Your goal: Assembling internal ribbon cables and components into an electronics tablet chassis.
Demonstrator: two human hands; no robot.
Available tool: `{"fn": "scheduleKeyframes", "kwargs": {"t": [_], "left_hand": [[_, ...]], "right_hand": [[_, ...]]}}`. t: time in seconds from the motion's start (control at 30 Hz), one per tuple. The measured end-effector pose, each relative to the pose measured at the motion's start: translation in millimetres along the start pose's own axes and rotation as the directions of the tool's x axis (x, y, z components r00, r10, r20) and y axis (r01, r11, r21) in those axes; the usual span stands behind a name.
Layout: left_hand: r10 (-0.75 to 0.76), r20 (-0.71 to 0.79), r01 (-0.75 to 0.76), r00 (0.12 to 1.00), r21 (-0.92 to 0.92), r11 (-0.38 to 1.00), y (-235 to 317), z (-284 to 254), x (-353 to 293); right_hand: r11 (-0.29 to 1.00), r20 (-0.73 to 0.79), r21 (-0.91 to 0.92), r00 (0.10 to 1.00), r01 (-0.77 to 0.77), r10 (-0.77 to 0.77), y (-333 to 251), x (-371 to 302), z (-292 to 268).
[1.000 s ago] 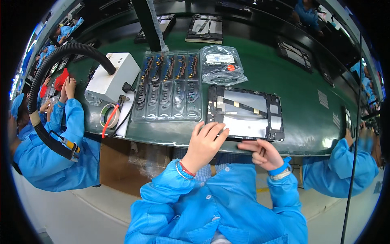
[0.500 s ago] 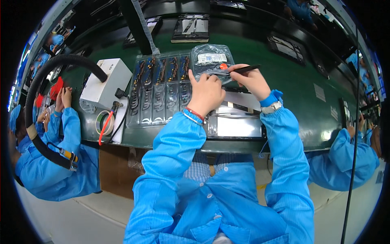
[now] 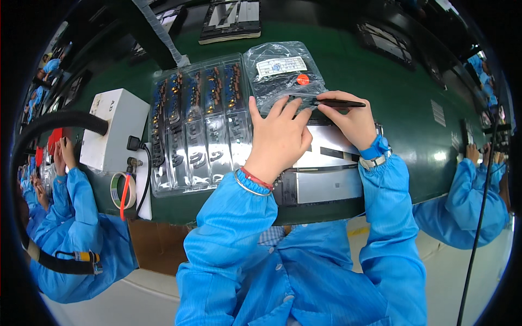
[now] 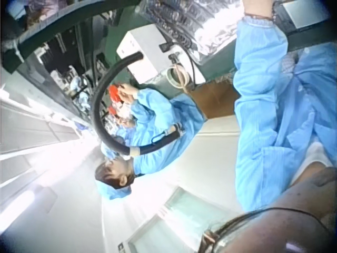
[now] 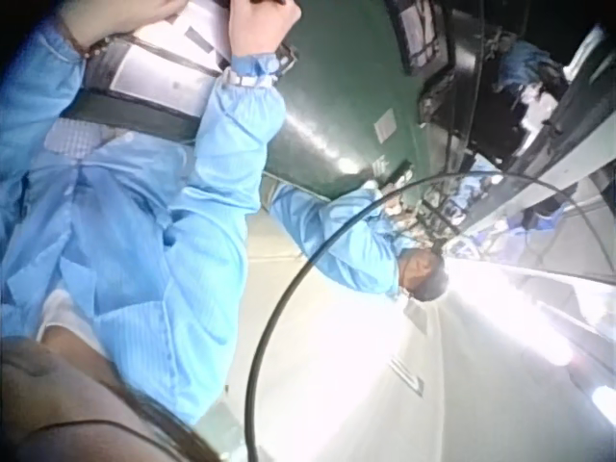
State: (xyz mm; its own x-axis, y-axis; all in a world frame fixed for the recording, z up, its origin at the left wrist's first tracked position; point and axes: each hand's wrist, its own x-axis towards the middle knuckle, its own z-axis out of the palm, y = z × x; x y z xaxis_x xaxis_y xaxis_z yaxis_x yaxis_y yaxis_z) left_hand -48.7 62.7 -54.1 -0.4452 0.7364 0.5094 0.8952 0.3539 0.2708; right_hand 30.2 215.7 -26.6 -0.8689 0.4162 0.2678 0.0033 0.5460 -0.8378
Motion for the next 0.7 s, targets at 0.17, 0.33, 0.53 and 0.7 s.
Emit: {"fn": "scheduleKeyframes", "kwargs": {"t": [0.17, 0.33, 0.53, 0.7], "left_hand": [[-0.063, 0.100, 0.064, 0.993, -0.006, 0.998, -0.1, -2.7, 1.3], [-0.042, 0.046, 0.044, 0.998, -0.043, 0.998, -1.0, -4.1, 4.0], [-0.038, 0.051, 0.040, 0.998, -0.033, 0.999, -1.4, -2.9, 2.9], [-0.021, -0.044, 0.019, 0.999, -0.044, 0.999, -0.8, 0.3, 1.5]], "right_hand": [[0.986, -0.055, -0.138, 0.995, -0.095, 0.088, 4.4, 4.6, -0.6], [0.991, -0.083, -0.104, 0.993, -0.089, 0.080, 10.5, 7.1, 1.2], [0.983, -0.088, -0.152, 0.992, -0.107, 0.094, 10.7, 7.9, 4.1], [0.995, -0.134, -0.086, 0.991, -0.044, 0.032, 11.8, 9.3, 10.2]]}}
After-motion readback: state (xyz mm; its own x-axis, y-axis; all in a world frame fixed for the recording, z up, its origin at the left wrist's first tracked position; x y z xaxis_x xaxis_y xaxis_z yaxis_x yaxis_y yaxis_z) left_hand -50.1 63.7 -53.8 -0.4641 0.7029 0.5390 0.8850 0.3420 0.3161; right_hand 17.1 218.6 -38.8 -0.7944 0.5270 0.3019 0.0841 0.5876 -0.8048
